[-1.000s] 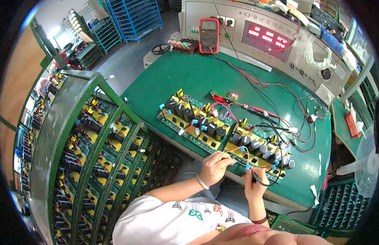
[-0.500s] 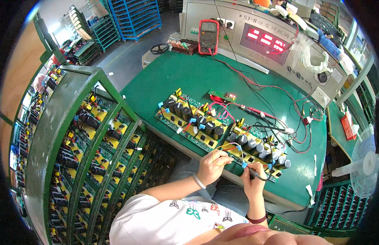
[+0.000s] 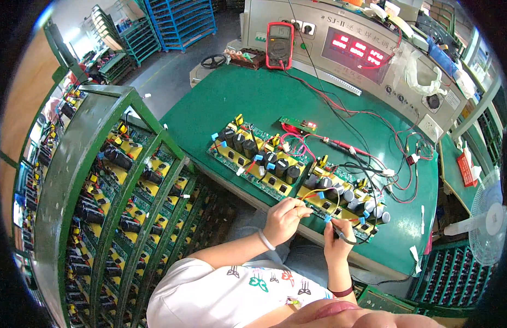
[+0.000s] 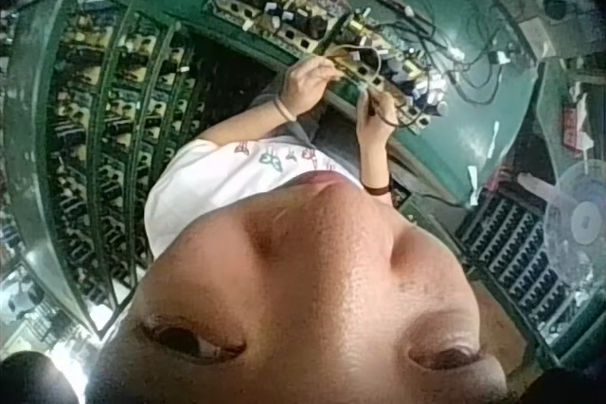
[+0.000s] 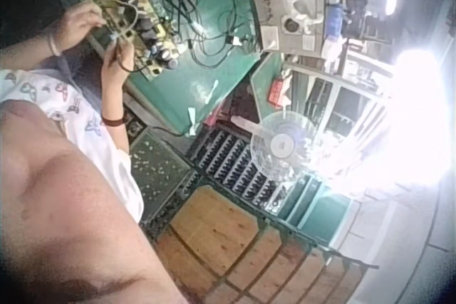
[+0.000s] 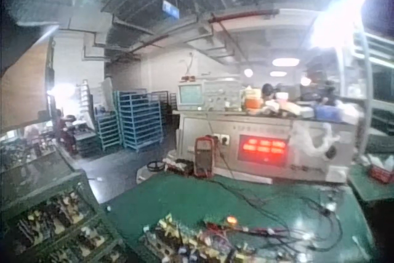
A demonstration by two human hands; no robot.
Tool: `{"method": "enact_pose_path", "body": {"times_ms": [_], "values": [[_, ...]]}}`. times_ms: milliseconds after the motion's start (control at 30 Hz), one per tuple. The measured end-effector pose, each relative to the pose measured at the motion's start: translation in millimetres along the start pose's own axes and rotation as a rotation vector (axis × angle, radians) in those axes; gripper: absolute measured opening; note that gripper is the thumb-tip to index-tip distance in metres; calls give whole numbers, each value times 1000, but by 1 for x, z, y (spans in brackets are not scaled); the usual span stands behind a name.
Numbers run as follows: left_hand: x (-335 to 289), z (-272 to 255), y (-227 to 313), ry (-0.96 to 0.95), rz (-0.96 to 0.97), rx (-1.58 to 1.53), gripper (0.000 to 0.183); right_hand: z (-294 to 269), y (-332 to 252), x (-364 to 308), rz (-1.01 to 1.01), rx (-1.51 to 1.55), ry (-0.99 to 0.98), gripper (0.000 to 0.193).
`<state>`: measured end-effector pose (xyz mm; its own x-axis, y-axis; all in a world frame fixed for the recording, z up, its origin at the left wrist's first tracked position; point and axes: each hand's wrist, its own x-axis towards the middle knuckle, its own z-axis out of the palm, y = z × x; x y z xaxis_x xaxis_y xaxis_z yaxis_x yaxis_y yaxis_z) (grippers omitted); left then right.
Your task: The person assembles electronic components on a green workbench, connecting wires to circuit boards and handling various electronic parts. They use their hands to manipulate wires and components, occasionally using tools like pliers or screwdrivers. The task involves precise hand movements and attention to detail.
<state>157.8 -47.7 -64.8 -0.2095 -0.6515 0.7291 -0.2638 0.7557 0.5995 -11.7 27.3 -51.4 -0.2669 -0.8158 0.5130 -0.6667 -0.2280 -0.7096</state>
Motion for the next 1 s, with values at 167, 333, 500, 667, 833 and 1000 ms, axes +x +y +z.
{"method": "enact_pose_path", "body": {"times_ms": [167,333,500,667,833,1000], "values": [[1,-2,1,-9,10,8,19,-1,2,1,-17,-50,5,14],[1,-4,1,-16,24,10,18,0,7,0,-85,-48,39,13],[0,-2,0,-10,8,-4,24,-2,2,1,4,-26,-12,17],[3,-6,2,-47,9,-10,24,-4,0,4,-28,-51,-16,16],[4,-7,0,-56,8,9,25,-3,1,5,-58,-43,3,15],[8,-15,8,-6,-30,49,21,-4,-2,6,-32,17,-10,16]]}}
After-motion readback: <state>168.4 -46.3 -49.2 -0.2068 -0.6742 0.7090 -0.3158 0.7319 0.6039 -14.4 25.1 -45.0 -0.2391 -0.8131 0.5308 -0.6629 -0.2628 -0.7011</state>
